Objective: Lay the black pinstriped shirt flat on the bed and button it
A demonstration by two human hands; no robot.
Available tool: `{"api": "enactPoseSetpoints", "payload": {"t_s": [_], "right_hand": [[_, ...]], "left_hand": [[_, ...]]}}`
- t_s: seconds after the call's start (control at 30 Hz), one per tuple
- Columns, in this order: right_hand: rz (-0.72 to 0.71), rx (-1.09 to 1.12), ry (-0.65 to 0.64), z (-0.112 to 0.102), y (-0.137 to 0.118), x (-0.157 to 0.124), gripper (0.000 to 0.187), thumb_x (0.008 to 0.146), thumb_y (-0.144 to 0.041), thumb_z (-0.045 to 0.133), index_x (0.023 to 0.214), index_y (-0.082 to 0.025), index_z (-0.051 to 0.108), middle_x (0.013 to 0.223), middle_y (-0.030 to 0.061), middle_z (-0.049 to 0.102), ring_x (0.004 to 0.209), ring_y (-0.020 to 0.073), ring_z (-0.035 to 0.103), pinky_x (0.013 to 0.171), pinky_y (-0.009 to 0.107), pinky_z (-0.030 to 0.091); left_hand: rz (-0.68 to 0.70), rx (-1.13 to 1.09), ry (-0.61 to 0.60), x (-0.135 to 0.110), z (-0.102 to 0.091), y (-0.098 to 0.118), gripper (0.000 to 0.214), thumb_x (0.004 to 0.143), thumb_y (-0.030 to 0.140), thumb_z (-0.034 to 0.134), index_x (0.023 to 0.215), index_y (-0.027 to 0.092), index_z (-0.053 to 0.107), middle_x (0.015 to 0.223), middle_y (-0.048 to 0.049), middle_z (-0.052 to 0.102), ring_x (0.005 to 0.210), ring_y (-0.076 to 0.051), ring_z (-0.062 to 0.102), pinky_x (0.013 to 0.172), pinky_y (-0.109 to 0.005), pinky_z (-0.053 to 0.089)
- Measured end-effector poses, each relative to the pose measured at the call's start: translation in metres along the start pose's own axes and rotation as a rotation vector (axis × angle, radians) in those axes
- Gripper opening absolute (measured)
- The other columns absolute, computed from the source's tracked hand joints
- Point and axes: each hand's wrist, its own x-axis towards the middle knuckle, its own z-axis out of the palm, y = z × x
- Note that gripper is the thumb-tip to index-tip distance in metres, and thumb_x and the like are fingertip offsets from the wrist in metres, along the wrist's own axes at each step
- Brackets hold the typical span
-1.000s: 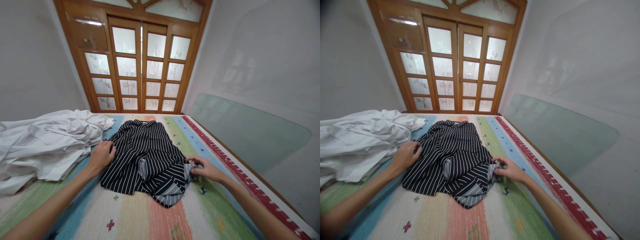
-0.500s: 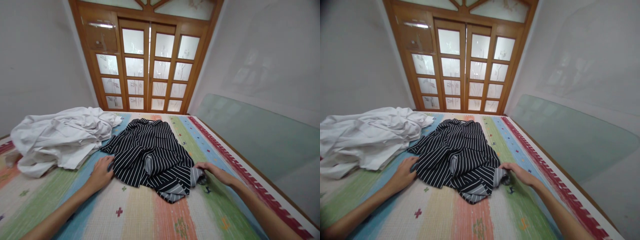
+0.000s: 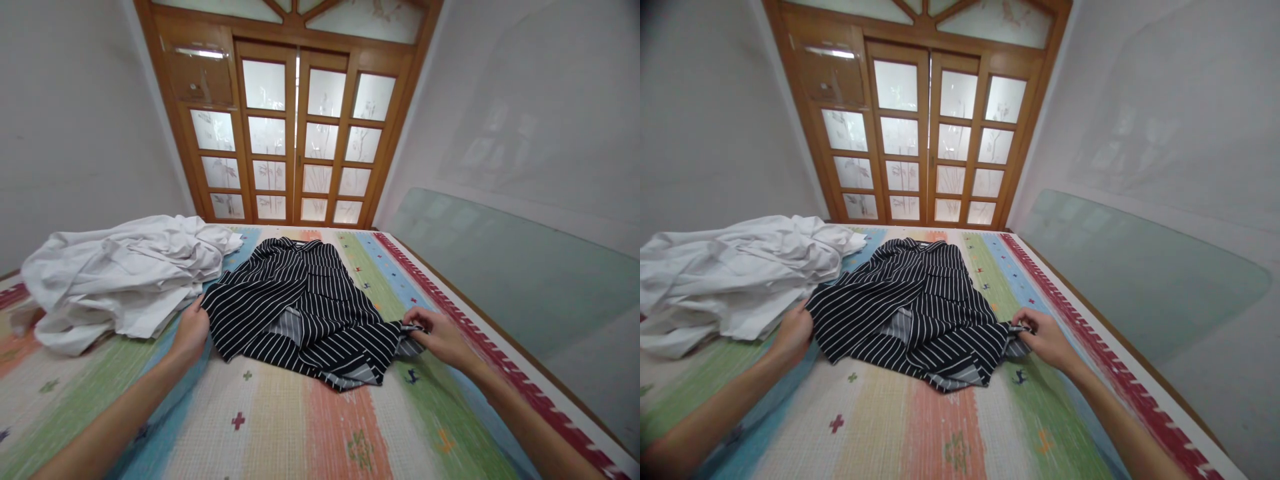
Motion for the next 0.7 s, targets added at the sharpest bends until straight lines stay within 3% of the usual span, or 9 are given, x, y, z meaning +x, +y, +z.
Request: {"api": "enactPoseSetpoints", "payload": {"t_s": [0.17, 0.3, 0.4, 0.5, 0.6, 0.7], "right_hand": [[0.043, 0.101, 0.356, -0.011, -0.009, -0.011, 0.022, 0.067, -0.028, 0.059, 0.087, -0.019, 0.064, 0.061, -0.0036, 0.048, 0.046, 0.0121, 0.046, 0.041, 0.022, 0.039], [0.045, 0.187, 0.478, -0.015, -0.020, -0.025, 0.029, 0.062, -0.020, 0.054, 0.090, -0.020, 0.063, 0.057, -0.0052, 0.045, 0.042, 0.0116, 0.045, 0.035, 0.020, 0.038], [-0.008, 0.139, 0.433, -0.021, -0.022, -0.035, 0.028, 0.065, -0.019, 0.053, 0.091, -0.021, 0.062, 0.058, -0.0044, 0.048, 0.043, 0.0119, 0.047, 0.038, 0.020, 0.038], [-0.101, -0.110, 0.251, -0.029, -0.015, -0.044, 0.031, 0.068, -0.017, 0.050, 0.095, -0.020, 0.064, 0.060, -0.0024, 0.053, 0.050, 0.0136, 0.052, 0.048, 0.023, 0.044], [-0.198, -0.398, -0.021, -0.031, -0.002, -0.053, 0.050, 0.066, -0.013, 0.047, 0.112, -0.022, 0.064, 0.073, 0.0009, 0.062, 0.059, 0.0163, 0.059, 0.058, 0.027, 0.048], [-0.291, -0.532, -0.123, -0.022, 0.013, -0.064, 0.071, 0.062, -0.009, 0.045, 0.131, -0.023, 0.055, 0.109, 0.0082, 0.064, 0.089, 0.0228, 0.065, 0.076, 0.034, 0.054]], "left_hand": [[-0.028, -0.225, 0.025, -0.010, -0.023, 0.031, 0.041, 0.055, 0.033, 0.073, 0.094, 0.022, 0.066, 0.084, 0.0008, 0.072, 0.086, -0.023, 0.068, 0.072, -0.031, 0.057], [-0.027, -0.314, 0.041, -0.023, -0.038, 0.059, 0.043, 0.049, 0.025, 0.078, 0.089, 0.022, 0.065, 0.079, 0.0025, 0.071, 0.076, -0.020, 0.068, 0.061, -0.027, 0.057], [-0.075, -0.251, 0.003, -0.031, -0.049, 0.077, 0.040, 0.047, 0.026, 0.078, 0.085, 0.023, 0.064, 0.068, 0.0033, 0.066, 0.062, -0.018, 0.065, 0.047, -0.023, 0.053], [-0.158, -0.134, -0.026, -0.036, -0.059, 0.082, 0.043, 0.048, 0.034, 0.075, 0.087, 0.024, 0.060, 0.048, 0.0080, 0.053, 0.036, -0.014, 0.050, 0.029, -0.021, 0.038], [-0.194, 0.040, -0.205, -0.039, -0.066, 0.069, 0.045, 0.054, 0.042, 0.066, 0.094, 0.025, 0.054, 0.038, 0.0113, 0.043, 0.026, -0.014, 0.039, 0.027, -0.023, 0.032], [-0.065, 0.354, -0.327, -0.041, -0.069, 0.042, 0.042, 0.056, 0.042, 0.060, 0.093, 0.024, 0.049, 0.046, 0.0073, 0.053, 0.039, -0.019, 0.054, 0.040, -0.027, 0.042]]}}
